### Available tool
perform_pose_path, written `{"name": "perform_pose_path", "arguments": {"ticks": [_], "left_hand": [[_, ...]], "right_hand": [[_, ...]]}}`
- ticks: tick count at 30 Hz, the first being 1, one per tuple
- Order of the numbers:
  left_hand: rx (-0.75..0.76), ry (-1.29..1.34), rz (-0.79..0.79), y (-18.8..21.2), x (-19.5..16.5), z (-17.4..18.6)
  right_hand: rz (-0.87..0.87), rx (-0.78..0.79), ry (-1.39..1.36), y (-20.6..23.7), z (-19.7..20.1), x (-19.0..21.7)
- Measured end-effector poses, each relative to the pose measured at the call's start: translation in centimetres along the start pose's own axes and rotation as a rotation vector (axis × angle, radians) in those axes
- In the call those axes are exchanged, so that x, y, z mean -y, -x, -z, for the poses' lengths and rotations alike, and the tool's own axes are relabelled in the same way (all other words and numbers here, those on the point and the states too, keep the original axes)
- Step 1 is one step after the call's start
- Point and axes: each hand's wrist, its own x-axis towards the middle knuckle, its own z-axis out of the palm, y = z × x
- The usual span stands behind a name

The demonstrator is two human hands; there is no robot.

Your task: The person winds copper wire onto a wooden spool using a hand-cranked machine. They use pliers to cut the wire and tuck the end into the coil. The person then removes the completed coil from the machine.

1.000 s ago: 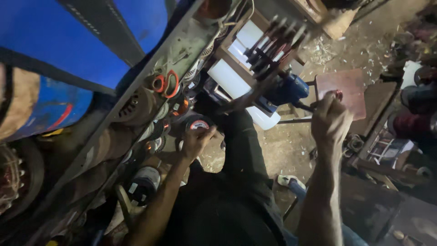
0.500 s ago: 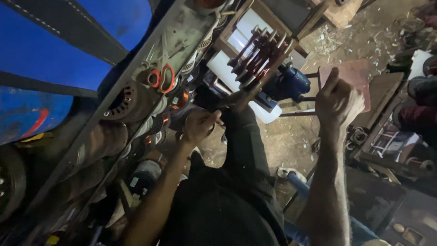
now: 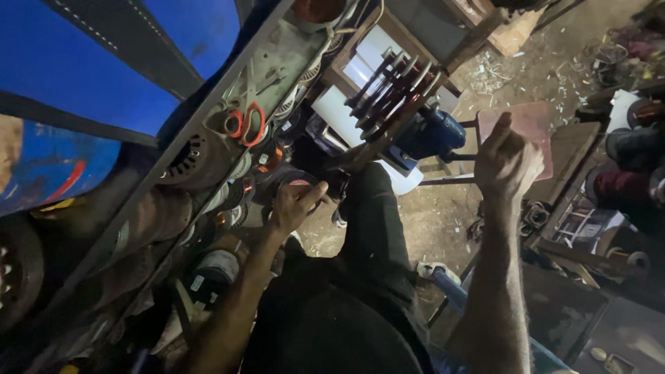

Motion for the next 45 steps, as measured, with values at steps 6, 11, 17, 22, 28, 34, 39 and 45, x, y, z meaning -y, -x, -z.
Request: {"name": "perform_pose_path", "arguments": {"ticks": [6,11,17,22,28,34,39,45], "left_hand": [[0.102,0.060,0.039,1.3,0.7,0.0],[-0.001,0.186,-0.104,4.0,0.0,3.0],[-0.079,-0.037,0.086,2.1,0.0,3.5],[-0.038,-0.195,0.025,-0.3,1.2,1.0],[-0.012,-0.275,-0.015,-0.5,1.1,1.1],[-0.030,-0.413,0.066,0.1,1.1,0.8],[0.011,-0.211,0.098,1.2,2.0,1.4],[0.015,-0.175,0.066,1.7,3.7,1.6]], "right_hand": [[-0.004,-0.010,0.005,0.0,0.2,0.0],[-0.028,-0.030,0.030,0.1,0.2,0.5],[-0.012,-0.055,0.019,-0.1,0.9,1.2],[0.014,-0.108,-0.027,0.4,-0.2,-0.1],[0.324,-0.485,0.183,-1.1,-3.4,-2.9],[-0.146,0.167,-0.009,-4.9,-3.4,-2.8],[-0.130,0.184,-0.112,-6.3,-6.4,-2.9],[-0.158,-0.289,-0.060,-3.0,-14.8,-3.8]]}}
